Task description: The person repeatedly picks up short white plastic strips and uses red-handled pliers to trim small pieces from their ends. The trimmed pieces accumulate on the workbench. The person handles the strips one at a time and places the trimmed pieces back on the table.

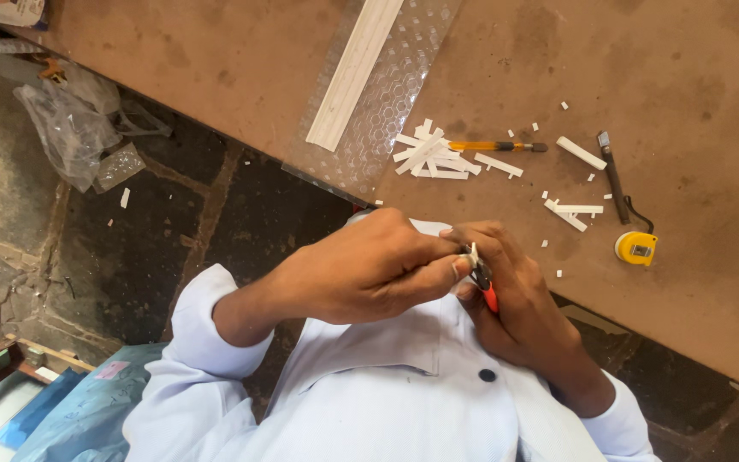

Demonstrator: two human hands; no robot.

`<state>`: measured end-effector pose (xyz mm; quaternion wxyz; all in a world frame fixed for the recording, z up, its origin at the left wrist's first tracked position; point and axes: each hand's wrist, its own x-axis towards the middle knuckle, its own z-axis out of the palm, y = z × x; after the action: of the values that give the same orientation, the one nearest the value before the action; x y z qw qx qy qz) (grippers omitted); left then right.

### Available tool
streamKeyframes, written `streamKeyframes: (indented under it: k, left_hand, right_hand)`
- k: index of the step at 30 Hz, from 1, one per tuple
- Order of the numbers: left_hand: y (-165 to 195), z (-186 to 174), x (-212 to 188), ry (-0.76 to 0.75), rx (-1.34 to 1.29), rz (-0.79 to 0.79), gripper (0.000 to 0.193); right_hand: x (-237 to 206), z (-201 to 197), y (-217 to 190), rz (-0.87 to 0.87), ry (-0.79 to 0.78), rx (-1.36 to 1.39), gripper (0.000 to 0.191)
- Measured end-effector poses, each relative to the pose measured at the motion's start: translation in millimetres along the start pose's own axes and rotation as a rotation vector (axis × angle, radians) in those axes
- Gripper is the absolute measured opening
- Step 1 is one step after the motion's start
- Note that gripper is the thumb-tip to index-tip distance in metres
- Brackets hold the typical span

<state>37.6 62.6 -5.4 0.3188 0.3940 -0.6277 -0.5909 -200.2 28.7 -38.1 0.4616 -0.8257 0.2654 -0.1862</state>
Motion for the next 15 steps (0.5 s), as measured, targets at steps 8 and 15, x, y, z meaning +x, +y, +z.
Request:
streamKeyframes:
  k: [8, 15]
  left_hand:
    - [13, -10, -1, 0.106, 0.100, 0.060, 0.026]
    - [12, -21, -6, 0.025, 0.005, 0.068, 0.032]
  right_hand:
    - [-3, -10, -7, 0.031, -0.098, 0.051, 0.039]
    - [3, -11, -14, 0.043, -0.129, 0.036, 0.039]
